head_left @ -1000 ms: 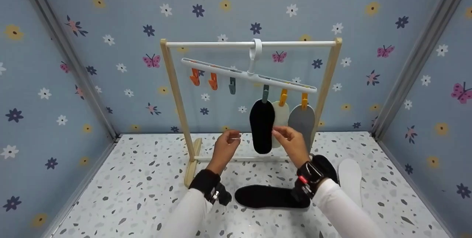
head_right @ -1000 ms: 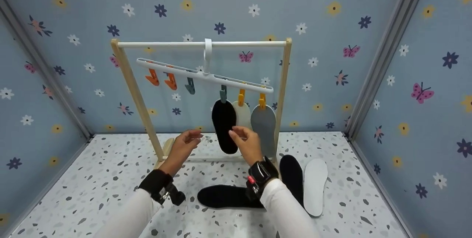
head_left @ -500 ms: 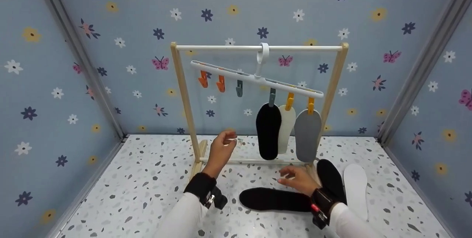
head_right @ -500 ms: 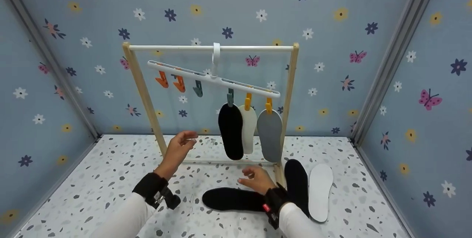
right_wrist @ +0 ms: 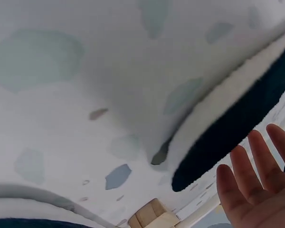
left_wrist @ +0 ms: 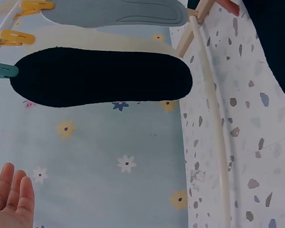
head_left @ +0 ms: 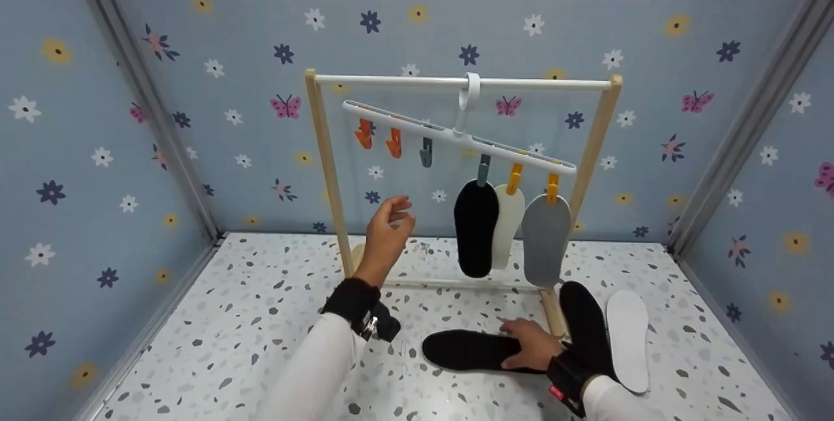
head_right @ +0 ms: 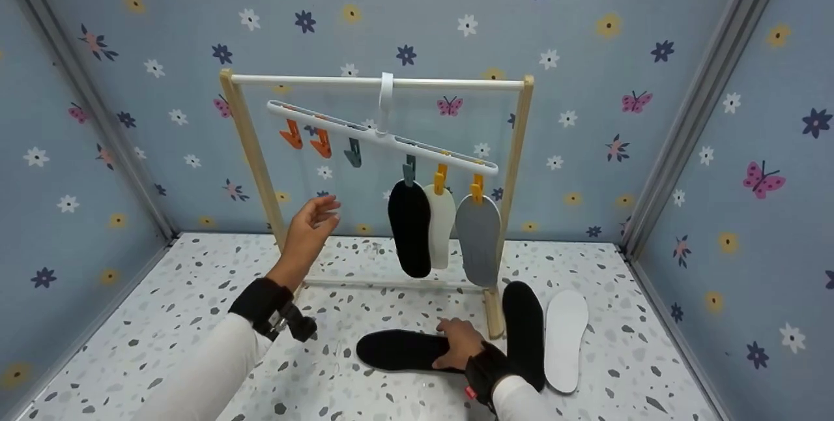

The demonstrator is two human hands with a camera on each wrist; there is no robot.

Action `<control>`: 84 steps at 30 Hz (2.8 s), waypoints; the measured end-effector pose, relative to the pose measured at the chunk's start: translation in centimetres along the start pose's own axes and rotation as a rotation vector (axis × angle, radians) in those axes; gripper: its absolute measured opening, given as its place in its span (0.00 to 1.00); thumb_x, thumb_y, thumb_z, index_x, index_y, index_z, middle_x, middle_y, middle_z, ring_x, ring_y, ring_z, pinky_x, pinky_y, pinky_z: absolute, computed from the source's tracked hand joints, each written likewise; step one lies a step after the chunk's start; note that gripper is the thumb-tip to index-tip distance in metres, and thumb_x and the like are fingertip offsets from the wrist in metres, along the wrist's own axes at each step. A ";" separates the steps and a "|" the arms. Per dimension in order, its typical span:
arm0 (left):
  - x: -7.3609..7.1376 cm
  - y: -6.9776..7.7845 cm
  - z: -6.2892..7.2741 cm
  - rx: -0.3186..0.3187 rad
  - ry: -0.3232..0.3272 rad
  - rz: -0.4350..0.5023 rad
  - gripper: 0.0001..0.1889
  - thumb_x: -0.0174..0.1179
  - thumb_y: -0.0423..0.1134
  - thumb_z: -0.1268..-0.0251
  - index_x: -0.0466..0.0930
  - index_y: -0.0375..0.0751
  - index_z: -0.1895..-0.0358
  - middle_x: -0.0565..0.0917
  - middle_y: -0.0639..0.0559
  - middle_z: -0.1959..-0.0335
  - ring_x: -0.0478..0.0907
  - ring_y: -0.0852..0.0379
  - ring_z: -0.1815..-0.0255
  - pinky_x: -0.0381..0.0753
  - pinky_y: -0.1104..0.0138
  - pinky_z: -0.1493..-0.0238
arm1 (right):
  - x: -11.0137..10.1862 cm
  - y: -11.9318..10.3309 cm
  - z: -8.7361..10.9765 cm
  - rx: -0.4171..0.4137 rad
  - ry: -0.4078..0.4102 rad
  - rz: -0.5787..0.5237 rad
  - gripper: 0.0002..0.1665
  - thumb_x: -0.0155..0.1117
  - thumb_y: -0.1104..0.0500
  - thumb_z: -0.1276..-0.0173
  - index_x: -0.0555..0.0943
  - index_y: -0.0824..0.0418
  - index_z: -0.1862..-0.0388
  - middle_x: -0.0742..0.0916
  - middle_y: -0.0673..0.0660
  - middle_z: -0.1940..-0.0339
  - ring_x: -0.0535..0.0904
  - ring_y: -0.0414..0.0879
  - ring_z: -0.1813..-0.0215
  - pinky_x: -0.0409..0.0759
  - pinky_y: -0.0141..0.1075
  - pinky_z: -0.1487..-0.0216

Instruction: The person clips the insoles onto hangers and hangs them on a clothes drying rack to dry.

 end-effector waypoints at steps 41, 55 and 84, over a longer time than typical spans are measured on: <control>1.8 4.5 -7.3 0.004 -0.147 0.197 0.27 0.41 0.42 0.23 0.50 0.44 0.26 0.57 0.52 0.26 0.52 0.58 0.26 0.53 0.63 0.29 | -2.3 -2.7 1.5 -0.161 0.233 -0.200 0.08 0.67 0.69 0.44 0.78 0.60 0.70 0.83 0.51 0.71 0.78 0.41 0.67 0.77 0.34 0.65; 1.9 4.8 -7.7 0.023 -0.177 0.226 0.27 0.42 0.40 0.24 0.48 0.44 0.26 0.56 0.48 0.26 0.52 0.55 0.26 0.53 0.61 0.29 | -1.2 -3.7 1.3 -0.110 0.301 -0.368 0.05 0.66 0.66 0.41 0.78 0.60 0.69 0.82 0.54 0.72 0.75 0.36 0.68 0.75 0.30 0.69; 1.4 5.9 -7.1 0.055 -0.160 0.130 0.22 0.46 0.40 0.25 0.64 0.38 0.33 0.71 0.43 0.39 0.68 0.52 0.39 0.63 0.57 0.35 | 0.4 -4.8 1.1 0.015 0.406 -0.572 0.07 0.65 0.64 0.38 0.78 0.65 0.64 0.80 0.52 0.70 0.74 0.35 0.69 0.76 0.30 0.66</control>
Point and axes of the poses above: each hand's wrist, its own z-axis away from the middle knuckle, its own x-axis out of the palm, y = z × x, the point moved 4 cm from there along -z, towards the middle knuckle
